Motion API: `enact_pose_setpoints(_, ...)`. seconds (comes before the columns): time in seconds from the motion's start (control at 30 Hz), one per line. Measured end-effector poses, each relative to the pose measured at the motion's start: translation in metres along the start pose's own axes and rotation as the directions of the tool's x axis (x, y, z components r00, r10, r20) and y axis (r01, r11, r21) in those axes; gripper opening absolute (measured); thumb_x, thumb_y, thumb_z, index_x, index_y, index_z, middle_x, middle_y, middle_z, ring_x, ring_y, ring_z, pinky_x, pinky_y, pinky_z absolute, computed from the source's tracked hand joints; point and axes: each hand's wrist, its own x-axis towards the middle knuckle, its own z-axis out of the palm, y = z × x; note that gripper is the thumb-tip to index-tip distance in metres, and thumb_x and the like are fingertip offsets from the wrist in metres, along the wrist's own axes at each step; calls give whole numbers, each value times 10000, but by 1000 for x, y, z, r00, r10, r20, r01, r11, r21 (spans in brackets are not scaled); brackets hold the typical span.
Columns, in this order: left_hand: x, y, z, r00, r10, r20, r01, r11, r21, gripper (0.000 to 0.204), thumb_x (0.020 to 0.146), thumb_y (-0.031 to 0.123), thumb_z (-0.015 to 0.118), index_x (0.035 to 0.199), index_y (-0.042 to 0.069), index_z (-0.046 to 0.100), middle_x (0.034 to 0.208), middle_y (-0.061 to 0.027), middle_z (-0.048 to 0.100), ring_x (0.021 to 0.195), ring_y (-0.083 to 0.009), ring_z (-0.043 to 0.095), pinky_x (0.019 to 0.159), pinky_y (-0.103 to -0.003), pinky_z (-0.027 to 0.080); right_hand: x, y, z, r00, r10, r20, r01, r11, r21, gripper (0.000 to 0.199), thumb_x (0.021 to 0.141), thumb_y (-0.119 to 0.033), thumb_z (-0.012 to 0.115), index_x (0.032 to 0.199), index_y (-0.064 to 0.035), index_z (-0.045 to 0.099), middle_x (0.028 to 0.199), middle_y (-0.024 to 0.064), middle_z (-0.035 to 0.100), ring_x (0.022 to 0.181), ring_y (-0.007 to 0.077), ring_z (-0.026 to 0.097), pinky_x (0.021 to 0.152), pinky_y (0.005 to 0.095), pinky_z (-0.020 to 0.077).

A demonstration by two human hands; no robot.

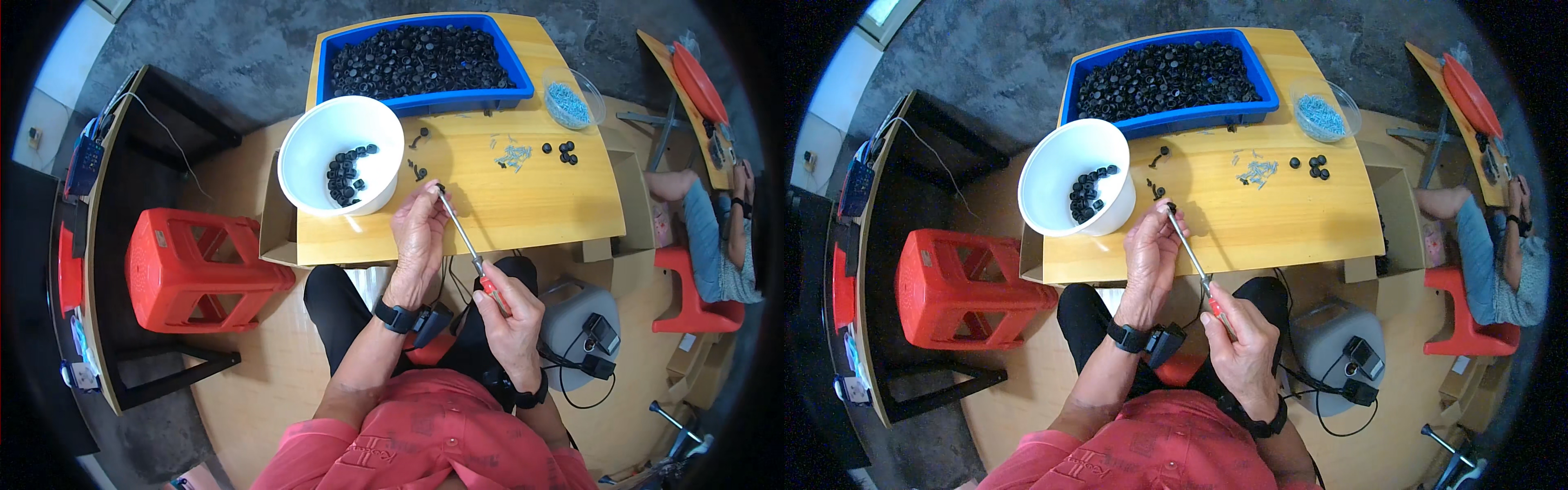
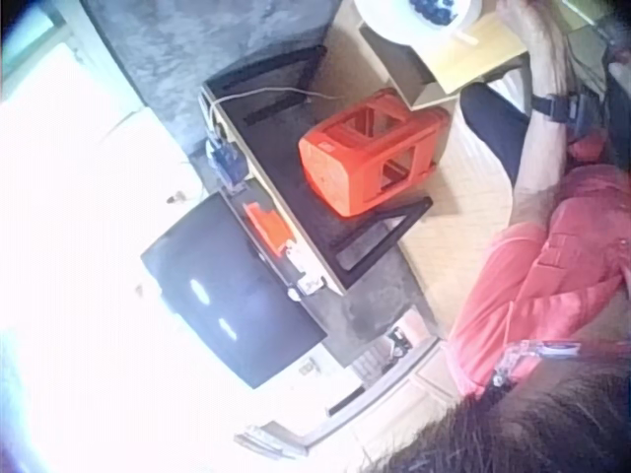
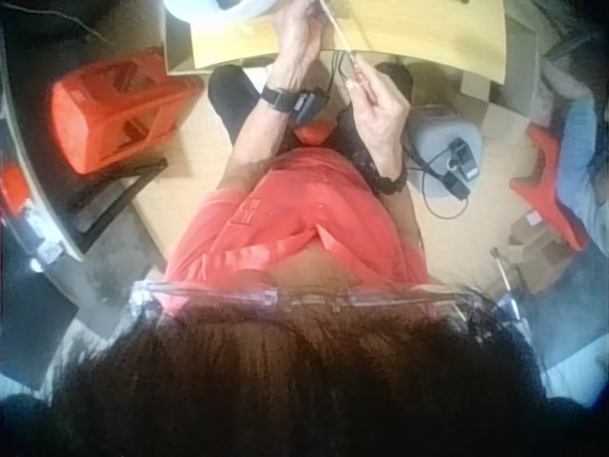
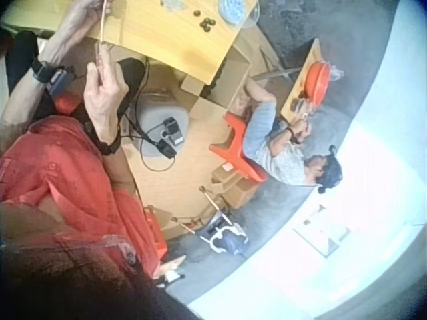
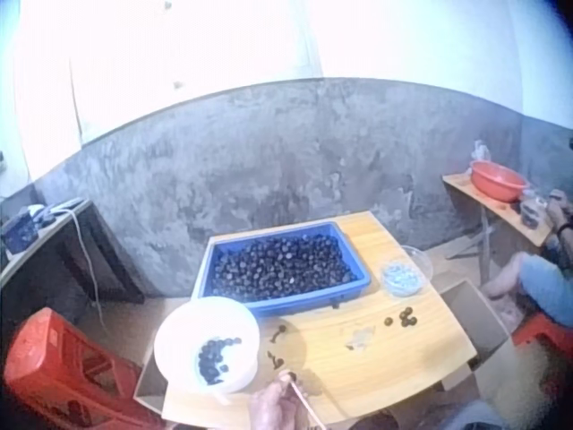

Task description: Assembling small black plastic components using a screwdriver.

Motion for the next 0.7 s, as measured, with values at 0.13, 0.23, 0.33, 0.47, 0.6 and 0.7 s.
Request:
enact_pose_setpoints(0.13, 0, 0, -1, 999, 33, 20, -32, 999, -5, 228, 850, 110, 589, 1032, -27, 580, 845, -71, 595, 753, -152, 578, 698, -290, 494, 1, -3, 3, 1000, 19, 12, -19, 999, -51, 328, 751, 14, 643, 1076, 7, 600, 773, 138, 614, 650, 224, 602, 592, 303, 477)
enact_pose_setpoints(0.23, -1, 0, 1, 999, 38, 19, -39, 999, 15, 213, 850, 113, 592, 1013, -23, 587, 828, -68, 594, 739, -140, 569, 682, -286, 487, 0, -2, 6, 1000, -19, -6, 19, 998, -62, 332, 755, 10, 640, 1083, 4, 593, 762, 137, 608, 644, 231, 601, 581, 309, 477)
enact_pose_setpoints(0.33, 0, -2, 3, 999, 50, -20, -49, 998, 39, 190, 849, 111, 589, 986, -20, 590, 808, -66, 592, 715, -133, 558, 657, -283, 477, -1, -1, 13, 999, 25, -22, -26, 998, -63, 330, 759, 4, 637, 1086, 1, 593, 761, 137, 607, 643, 238, 602, 579, 316, 478)
enact_pose_setpoints(0.47, 4, -3, 9, 986, 68, -152, -59, 996, 62, 141, 835, 99, 588, 922, -12, 585, 793, -71, 595, 687, -127, 550, 616, -275, 461, 1, -1, 21, 999, -3, -43, -1, 997, -78, 329, 766, -6, 634, 1091, 2, 590, 776, 142, 612, 643, 250, 603, 583, 325, 479)
enact_pose_setpoints(0.6, 0, -7, 19, 975, 89, -203, -80, 995, 52, 108, 822, 88, 591, 872, -7, 582, 769, -74, 590, 662, -131, 539, 595, -266, 447, -2, 10, 35, 992, 57, -112, -51, 997, 60, 337, 782, -34, 629, 1112, 19, 584, 813, 146, 631, 655, 186, 605, 595, 302, 479)
enact_pose_setpoints(0.7, -18, -21, 28, 974, 30, -225, 9, 985, 172, 74, 825, 83, 576, 829, 11, 591, 729, -63, 576, 640, -149, 531, 575, -256, 435, 30, 5, 36, 948, 296, -119, -270, 943, 195, 372, 799, -83, 639, 1142, 43, 567, 807, 108, 629, 693, 70, 523, 619, 229, 447)
